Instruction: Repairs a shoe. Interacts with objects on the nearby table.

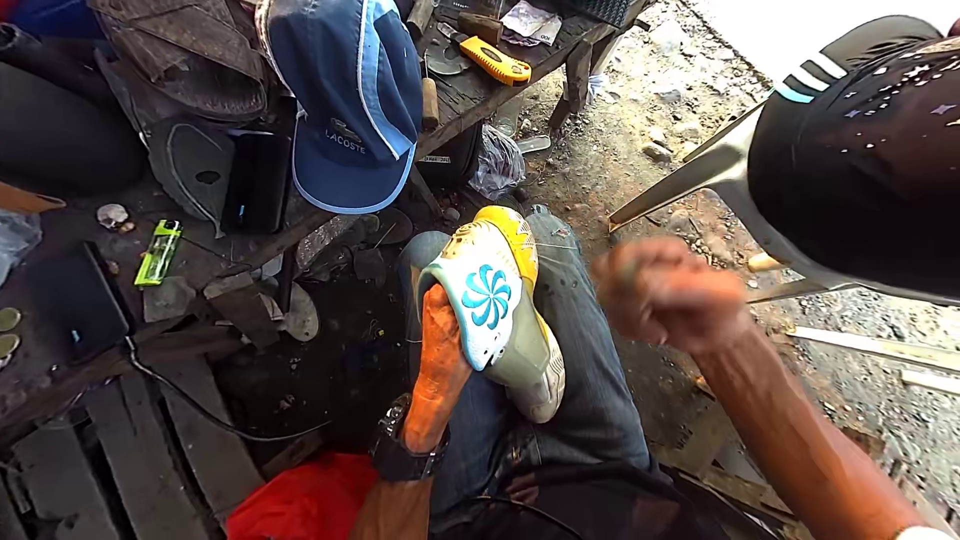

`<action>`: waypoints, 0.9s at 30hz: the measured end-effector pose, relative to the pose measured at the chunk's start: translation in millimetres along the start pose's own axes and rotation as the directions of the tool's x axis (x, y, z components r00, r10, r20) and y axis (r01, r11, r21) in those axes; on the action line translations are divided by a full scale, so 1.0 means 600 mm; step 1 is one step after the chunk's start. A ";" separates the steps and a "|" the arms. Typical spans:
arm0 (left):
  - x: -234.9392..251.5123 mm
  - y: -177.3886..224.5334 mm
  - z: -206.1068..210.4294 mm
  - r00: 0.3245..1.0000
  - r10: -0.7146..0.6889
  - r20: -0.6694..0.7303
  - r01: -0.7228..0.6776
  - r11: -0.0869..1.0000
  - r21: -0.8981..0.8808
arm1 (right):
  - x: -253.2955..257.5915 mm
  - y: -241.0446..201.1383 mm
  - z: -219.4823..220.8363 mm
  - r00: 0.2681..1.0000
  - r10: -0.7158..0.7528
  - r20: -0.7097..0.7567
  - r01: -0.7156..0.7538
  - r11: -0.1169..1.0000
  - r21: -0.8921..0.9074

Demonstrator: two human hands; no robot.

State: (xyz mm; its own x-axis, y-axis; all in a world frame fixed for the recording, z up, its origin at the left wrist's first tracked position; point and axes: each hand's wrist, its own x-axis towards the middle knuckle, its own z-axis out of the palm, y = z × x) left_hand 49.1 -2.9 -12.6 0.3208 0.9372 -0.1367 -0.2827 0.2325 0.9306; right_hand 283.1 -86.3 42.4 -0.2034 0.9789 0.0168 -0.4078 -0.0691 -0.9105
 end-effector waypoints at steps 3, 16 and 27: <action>0.002 -0.003 0.001 0.999 0.039 -0.004 -0.039 0.999 0.017 | -0.038 -0.009 0.000 0.986 0.112 0.121 -0.078 0.964 -0.255; 0.007 -0.013 0.005 0.992 0.116 -0.040 -0.110 0.984 0.143 | -0.018 -0.008 0.010 0.958 -0.183 -0.220 0.174 0.983 -0.060; -0.059 0.040 -0.100 0.954 0.293 0.061 -0.165 0.344 0.925 | 0.046 0.074 -0.038 0.954 -0.158 -0.253 -0.165 0.429 -0.888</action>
State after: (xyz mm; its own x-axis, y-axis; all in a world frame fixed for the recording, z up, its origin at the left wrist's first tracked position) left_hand -23.1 -14.9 -5.5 0.2781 0.9466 0.1631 0.6857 -0.3146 0.6564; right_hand 279.5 -58.1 -6.8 0.0956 0.9939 0.0551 0.6492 -0.0203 -0.7603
